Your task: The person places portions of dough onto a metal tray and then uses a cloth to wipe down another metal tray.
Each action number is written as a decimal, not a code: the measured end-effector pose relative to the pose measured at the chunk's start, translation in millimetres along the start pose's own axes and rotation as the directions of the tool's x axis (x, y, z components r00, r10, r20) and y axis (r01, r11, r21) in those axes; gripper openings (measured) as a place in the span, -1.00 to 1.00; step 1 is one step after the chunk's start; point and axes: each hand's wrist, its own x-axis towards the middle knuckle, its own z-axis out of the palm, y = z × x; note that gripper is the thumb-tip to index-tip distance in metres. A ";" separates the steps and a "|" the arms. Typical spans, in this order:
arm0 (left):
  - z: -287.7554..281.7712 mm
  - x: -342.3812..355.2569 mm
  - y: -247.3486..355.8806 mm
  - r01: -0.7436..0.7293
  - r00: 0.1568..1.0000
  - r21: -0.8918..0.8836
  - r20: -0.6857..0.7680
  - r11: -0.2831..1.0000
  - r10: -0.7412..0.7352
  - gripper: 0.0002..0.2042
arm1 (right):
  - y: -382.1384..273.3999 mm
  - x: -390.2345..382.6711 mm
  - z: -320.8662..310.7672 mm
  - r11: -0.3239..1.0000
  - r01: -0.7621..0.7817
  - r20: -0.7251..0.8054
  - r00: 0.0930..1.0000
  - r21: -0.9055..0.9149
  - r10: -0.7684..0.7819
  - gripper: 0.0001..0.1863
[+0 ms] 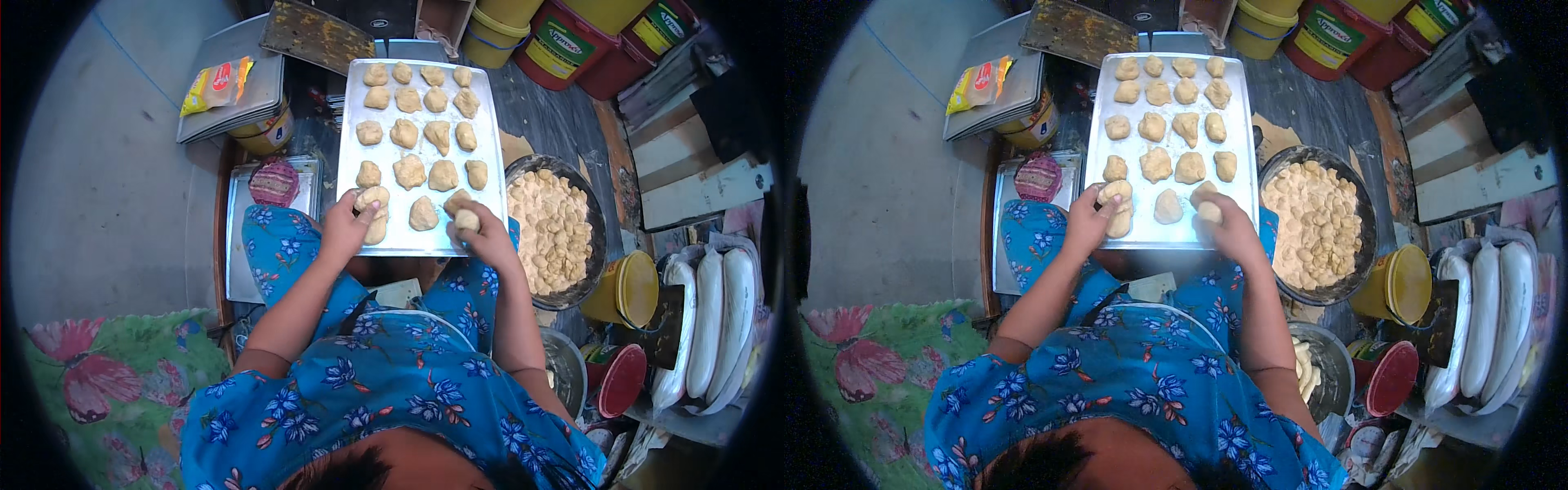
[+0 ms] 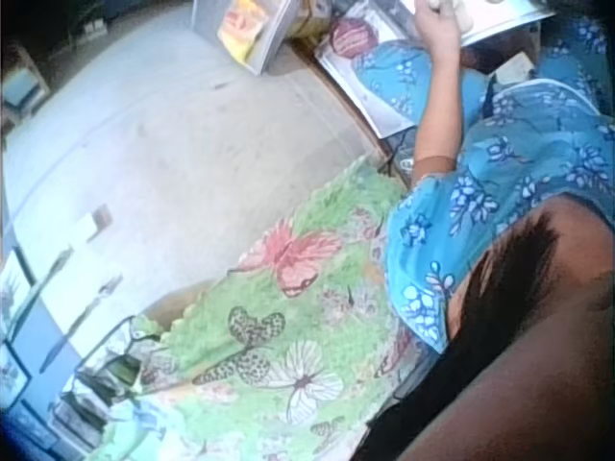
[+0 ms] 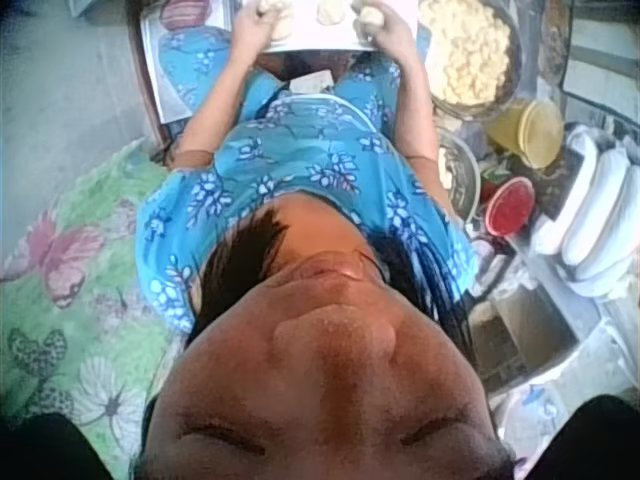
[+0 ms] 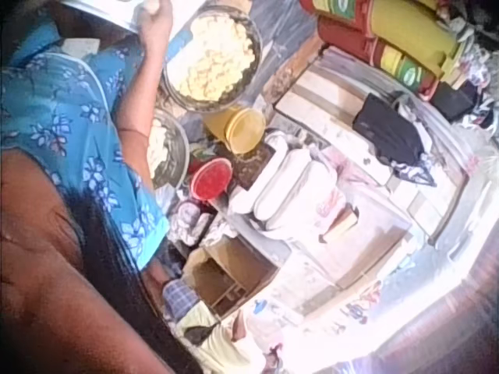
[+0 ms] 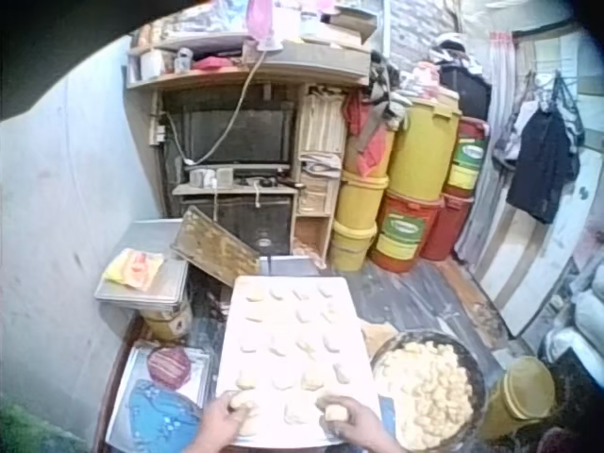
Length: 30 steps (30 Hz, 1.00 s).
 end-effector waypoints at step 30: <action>-5.8 -20.9 -2.5 -0.271 0.962 0.398 0.144 0.877 0.232 -0.60 | -9.0 2.5 10.0 0.902 -0.106 -0.373 0.926 -0.417 -0.064 -0.76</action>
